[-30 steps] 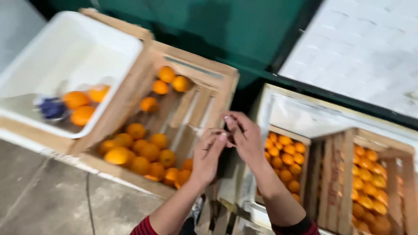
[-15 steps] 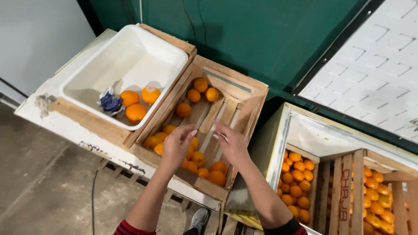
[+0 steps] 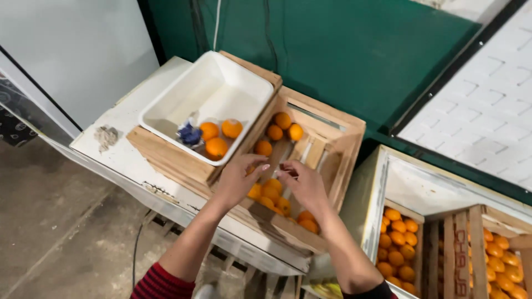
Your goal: Manually inspecting and sorting oranges from one crate into another for quality control.
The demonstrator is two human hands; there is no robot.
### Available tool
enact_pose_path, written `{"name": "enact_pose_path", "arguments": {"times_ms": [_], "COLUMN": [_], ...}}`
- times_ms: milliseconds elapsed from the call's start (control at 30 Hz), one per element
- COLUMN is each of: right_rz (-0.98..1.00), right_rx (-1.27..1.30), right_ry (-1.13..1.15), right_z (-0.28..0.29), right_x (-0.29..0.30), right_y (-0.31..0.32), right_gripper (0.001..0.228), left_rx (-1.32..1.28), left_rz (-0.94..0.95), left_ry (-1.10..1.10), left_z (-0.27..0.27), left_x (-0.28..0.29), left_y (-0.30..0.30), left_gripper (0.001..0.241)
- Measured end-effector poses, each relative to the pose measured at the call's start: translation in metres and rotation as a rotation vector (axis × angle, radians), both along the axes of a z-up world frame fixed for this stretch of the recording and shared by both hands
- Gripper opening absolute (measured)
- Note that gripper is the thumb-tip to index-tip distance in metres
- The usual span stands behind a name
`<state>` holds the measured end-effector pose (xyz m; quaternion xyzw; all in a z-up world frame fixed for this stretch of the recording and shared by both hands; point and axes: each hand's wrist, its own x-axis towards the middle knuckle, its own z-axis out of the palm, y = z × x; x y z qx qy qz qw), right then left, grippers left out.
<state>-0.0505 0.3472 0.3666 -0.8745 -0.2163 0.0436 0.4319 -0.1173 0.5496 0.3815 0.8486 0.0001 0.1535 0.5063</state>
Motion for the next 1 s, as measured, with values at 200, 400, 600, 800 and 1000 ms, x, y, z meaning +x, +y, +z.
{"name": "enact_pose_path", "arguments": {"times_ms": [200, 400, 600, 800, 1000], "right_rz": [-0.051, -0.221, -0.368, -0.394, -0.480], "right_rx": [-0.175, -0.267, -0.195, -0.091, -0.038], "right_ry": [0.025, 0.356, 0.515, 0.432, 0.414], "right_z": [-0.013, -0.053, -0.067, -0.074, -0.077], "right_x": [0.053, 0.122, 0.127, 0.117, 0.116], "right_y": [0.087, 0.151, 0.173, 0.169, 0.174], "right_gripper": [0.049, 0.064, 0.065, 0.063, 0.050], "left_rx": [0.089, 0.292, 0.785, 0.351, -0.038], "left_rz": [-0.034, -0.117, 0.005, -0.029, -0.223], "left_ry": [-0.036, -0.129, -0.210, 0.287, 0.154], "left_z": [0.000, -0.036, -0.061, -0.067, -0.073], "left_x": [0.045, 0.128, 0.193, 0.198, 0.195], "left_y": [0.092, 0.217, 0.309, 0.336, 0.357], "left_gripper": [0.035, 0.035, 0.068, 0.096, 0.089]}}
